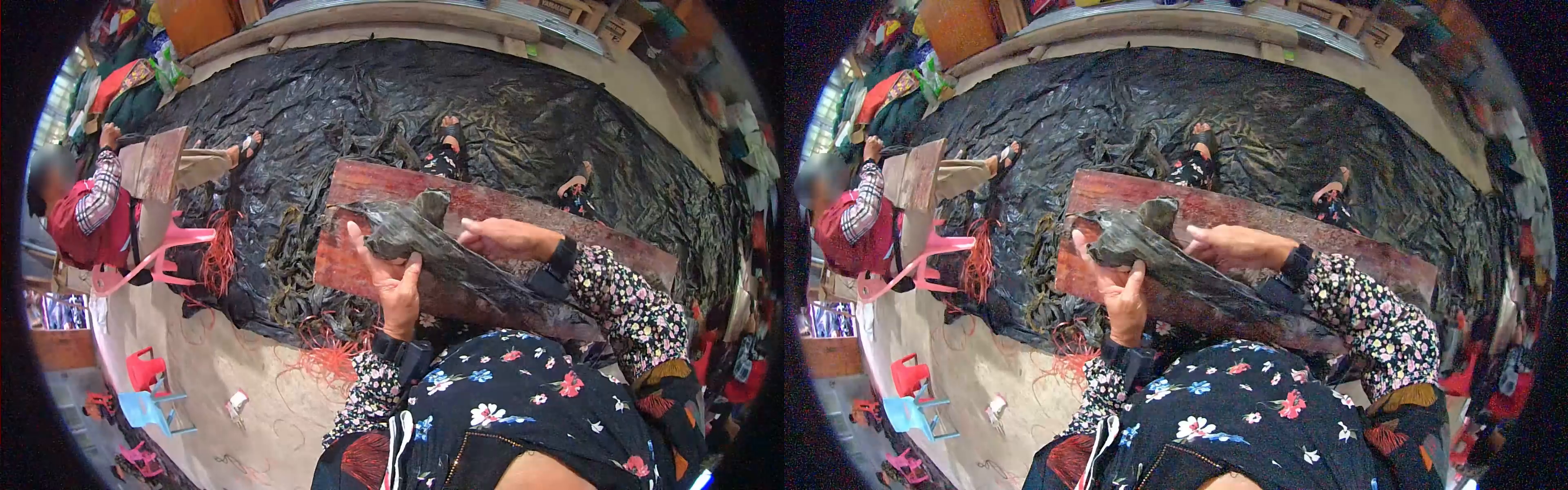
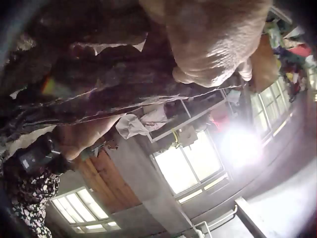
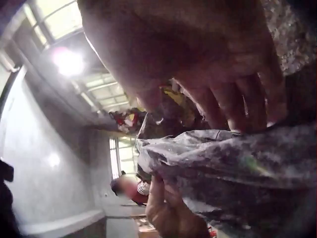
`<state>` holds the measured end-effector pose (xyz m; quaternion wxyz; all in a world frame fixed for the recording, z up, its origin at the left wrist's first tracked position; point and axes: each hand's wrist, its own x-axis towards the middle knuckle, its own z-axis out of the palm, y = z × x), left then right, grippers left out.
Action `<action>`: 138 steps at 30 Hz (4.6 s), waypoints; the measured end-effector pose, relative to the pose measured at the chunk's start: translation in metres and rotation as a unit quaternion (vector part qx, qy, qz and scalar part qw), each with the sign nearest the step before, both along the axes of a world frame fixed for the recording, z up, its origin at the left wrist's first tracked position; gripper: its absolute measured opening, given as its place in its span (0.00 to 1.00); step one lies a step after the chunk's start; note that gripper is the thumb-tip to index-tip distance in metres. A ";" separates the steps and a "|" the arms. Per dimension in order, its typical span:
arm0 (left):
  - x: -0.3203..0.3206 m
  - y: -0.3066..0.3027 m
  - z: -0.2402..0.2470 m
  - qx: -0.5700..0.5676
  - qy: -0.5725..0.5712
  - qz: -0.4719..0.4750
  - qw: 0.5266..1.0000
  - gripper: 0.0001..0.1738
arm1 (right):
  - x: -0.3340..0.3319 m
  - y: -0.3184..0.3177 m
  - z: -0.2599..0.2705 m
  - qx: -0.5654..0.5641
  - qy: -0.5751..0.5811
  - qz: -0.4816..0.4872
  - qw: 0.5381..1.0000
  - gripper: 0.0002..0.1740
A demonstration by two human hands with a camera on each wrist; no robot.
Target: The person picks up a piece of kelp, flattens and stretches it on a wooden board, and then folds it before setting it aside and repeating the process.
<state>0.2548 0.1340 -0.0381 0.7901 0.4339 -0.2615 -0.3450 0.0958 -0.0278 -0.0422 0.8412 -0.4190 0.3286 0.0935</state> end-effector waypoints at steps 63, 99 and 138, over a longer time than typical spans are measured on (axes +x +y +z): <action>0.000 0.044 -0.026 0.168 -0.168 -0.133 0.962 0.29 | -0.031 -0.001 0.048 -0.378 -0.167 0.046 0.909 0.25; 0.050 0.029 -0.006 0.139 -0.076 0.034 0.987 0.20 | -0.038 -0.006 -0.001 -0.182 -0.205 0.059 0.960 0.14; -0.044 0.028 -0.008 0.261 -0.390 -0.218 0.856 0.06 | -0.039 -0.012 0.006 -0.684 -0.218 0.015 0.696 0.08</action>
